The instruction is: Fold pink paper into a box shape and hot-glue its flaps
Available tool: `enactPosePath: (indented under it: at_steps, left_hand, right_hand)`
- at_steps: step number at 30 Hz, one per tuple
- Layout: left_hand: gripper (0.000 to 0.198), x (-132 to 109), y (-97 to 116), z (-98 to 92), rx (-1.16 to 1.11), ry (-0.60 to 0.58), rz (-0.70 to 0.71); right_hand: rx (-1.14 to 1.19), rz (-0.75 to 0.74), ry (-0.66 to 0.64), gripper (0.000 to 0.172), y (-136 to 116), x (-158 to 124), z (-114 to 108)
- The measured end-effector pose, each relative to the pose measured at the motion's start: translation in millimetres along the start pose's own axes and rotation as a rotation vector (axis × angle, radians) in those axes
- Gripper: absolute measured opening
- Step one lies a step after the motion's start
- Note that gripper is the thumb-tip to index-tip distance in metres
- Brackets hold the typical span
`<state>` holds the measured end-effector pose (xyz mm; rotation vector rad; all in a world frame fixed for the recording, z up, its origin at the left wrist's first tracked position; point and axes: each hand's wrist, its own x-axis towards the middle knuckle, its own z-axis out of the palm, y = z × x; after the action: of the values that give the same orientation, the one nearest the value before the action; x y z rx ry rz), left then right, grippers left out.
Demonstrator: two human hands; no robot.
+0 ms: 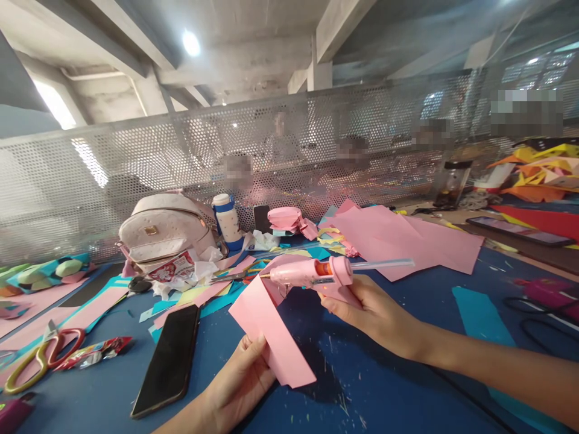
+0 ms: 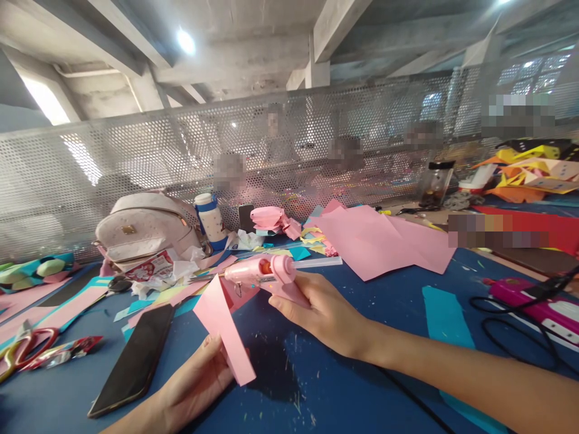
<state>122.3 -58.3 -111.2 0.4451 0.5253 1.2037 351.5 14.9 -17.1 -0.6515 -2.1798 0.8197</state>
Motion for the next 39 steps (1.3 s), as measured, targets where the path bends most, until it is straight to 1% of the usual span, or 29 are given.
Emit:
enactPosePath:
  at_steps: [5, 11, 16, 20, 24, 28, 32, 39]
  left_hand:
    - [0.024, 0.4, 0.2, 0.4, 0.001, 0.022, 0.0]
    - [0.021, -0.1, 0.5, 2.1, -0.036, 0.017, 0.003]
    - [0.017, -0.6, 1.0, 5.1, -0.067, 0.007, 0.007]
    - [0.015, -0.3, 0.9, 4.0, -0.064, -0.004, 0.006]
    - [0.013, -0.1, 0.4, 2.8, -0.048, 0.018, 0.016]
    - [0.014, -0.4, 0.1, 2.7, -0.034, 0.029, 0.013]
    - [0.018, 0.1, -0.1, 0.7, -0.014, 0.026, 0.015]
    - [0.018, 0.6, 0.0, -0.1, -0.014, 0.027, 0.02]
  right_hand:
    - [-0.006, -0.004, 0.003, 0.029, -0.4, -1.5, 0.0]
    - [-0.05, -0.005, 0.015, 0.026, -1.1, -2.6, -0.1]
    - [-0.046, -0.027, -0.011, 0.034, -2.5, -3.6, -1.4]
    - [-0.042, -0.026, -0.018, 0.038, -2.8, -4.2, -2.5]
    - [-0.013, -0.031, -0.028, 0.041, -1.7, -5.9, -4.0]
    - [-0.004, -0.059, -0.034, 0.043, -1.1, -7.4, -4.9]
    - [-0.01, -0.069, -0.008, 0.042, -6.1, -6.8, -4.7]
    - [0.048, -0.038, -0.09, 0.043, -12.2, -5.3, -4.7]
